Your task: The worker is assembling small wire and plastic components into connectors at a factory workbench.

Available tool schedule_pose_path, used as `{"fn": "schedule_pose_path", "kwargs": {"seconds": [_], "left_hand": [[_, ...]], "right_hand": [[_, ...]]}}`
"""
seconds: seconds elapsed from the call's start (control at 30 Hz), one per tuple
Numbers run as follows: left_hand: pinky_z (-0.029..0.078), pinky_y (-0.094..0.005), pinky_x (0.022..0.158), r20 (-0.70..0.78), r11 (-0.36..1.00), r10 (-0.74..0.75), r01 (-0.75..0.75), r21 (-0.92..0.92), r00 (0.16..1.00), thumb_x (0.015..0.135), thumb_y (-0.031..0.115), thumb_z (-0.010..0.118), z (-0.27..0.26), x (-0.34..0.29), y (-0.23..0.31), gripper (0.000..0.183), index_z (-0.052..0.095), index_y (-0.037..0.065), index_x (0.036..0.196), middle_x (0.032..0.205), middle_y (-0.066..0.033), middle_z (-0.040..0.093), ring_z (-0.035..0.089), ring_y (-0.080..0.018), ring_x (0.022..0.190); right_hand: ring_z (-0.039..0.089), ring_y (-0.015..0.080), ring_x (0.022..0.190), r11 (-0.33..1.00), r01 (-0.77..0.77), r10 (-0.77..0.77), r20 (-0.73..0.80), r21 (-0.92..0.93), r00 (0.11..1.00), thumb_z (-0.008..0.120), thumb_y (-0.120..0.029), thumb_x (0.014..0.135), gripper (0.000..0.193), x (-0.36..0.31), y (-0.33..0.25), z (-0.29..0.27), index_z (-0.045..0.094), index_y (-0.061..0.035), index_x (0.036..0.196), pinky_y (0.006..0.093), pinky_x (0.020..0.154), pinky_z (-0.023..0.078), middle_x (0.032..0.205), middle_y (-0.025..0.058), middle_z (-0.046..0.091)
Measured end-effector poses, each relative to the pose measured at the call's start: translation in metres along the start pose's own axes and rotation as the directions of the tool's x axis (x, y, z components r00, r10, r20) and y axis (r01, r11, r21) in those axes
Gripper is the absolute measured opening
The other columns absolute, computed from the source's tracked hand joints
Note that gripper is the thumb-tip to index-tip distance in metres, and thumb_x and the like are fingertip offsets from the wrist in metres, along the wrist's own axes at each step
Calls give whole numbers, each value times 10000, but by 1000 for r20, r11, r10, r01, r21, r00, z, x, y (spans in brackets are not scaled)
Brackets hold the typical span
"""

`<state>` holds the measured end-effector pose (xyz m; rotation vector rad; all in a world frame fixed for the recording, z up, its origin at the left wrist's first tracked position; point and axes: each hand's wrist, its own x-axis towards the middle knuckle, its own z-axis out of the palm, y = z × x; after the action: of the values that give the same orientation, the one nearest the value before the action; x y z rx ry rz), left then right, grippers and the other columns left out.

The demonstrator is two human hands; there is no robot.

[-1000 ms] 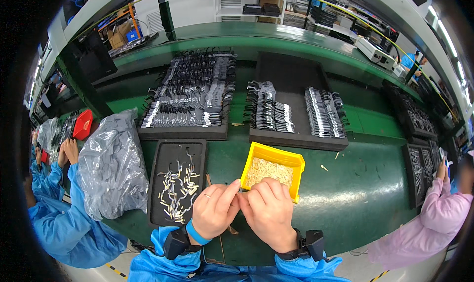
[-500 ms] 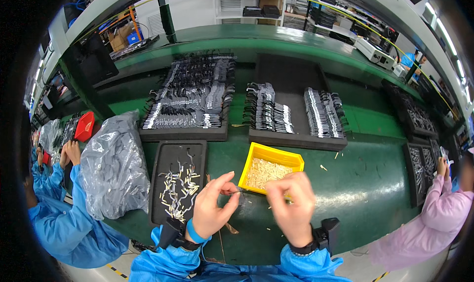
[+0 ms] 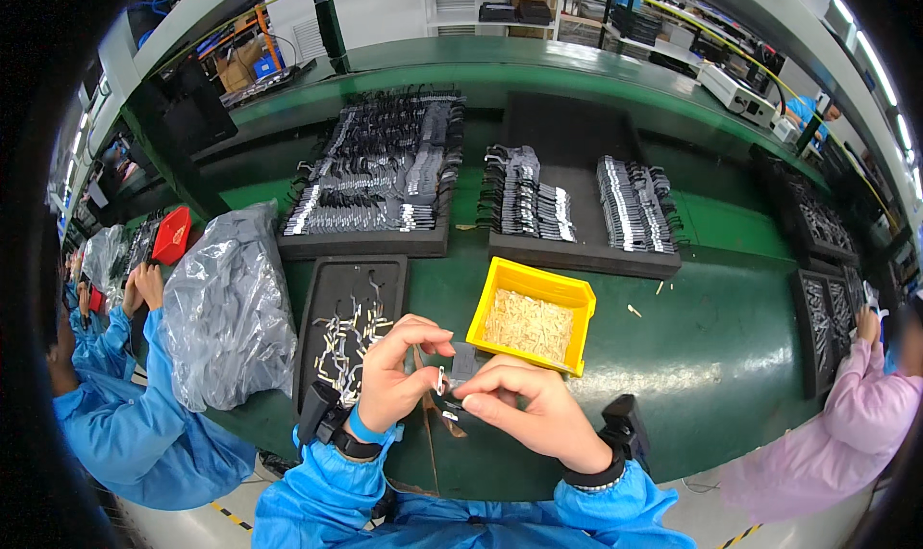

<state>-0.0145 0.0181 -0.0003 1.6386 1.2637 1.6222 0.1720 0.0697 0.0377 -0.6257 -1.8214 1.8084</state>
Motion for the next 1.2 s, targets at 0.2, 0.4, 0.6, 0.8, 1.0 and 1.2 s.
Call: {"fn": "schedule_pose_path", "kwargs": {"seconds": [0.2,0.4,0.6,0.8,1.0,1.2], "left_hand": [[461,-316,709,164,984,9,-38,177,986,671,63,716,-3,8,2,279,614,21,927,783,-78,616,578,-215,771],[456,-358,780,290,690,-71,-163,705,954,651,199,727,7,-5,-24,404,555,11,965,990,-117,574,548,-287,909],[489,-357,697,216,650,-286,24,760,934,661,180,735,14,-16,-23,424,540,15,998,861,-119,531,572,-290,815],[480,-263,499,224,933,-288,220,284,931,835,155,622,3,-13,2,282,510,24,1058,791,-93,579,628,-167,621],[450,-200,461,370,672,-525,640,-372,766,955,219,438,1,-6,14,277,518,23,1134,834,-96,595,569,-111,536],[441,-224,643,413,529,-404,576,-623,817,949,219,462,1,-4,8,339,506,29,1226,910,-59,550,521,-90,712]], "right_hand": [[492,84,787,986,-33,1,193,163,981,621,-54,829,56,-4,16,-8,604,-1,830,220,686,386,830,14,544],[491,203,730,929,78,-103,52,361,993,634,-52,791,100,-18,20,-18,576,-10,720,311,652,381,710,78,542],[573,157,852,895,35,-85,94,444,992,612,10,817,26,-24,35,-23,597,16,837,253,759,449,904,93,568],[530,171,765,934,30,8,-104,357,995,641,-38,799,71,-22,28,-13,578,-19,775,275,663,423,799,98,575],[533,158,761,905,86,-40,-118,416,992,631,-35,807,63,-12,24,-4,569,-25,820,268,664,424,829,92,580],[565,131,766,899,110,-15,-222,423,975,599,-49,840,40,7,19,4,567,-26,847,257,671,437,844,75,603]]}}
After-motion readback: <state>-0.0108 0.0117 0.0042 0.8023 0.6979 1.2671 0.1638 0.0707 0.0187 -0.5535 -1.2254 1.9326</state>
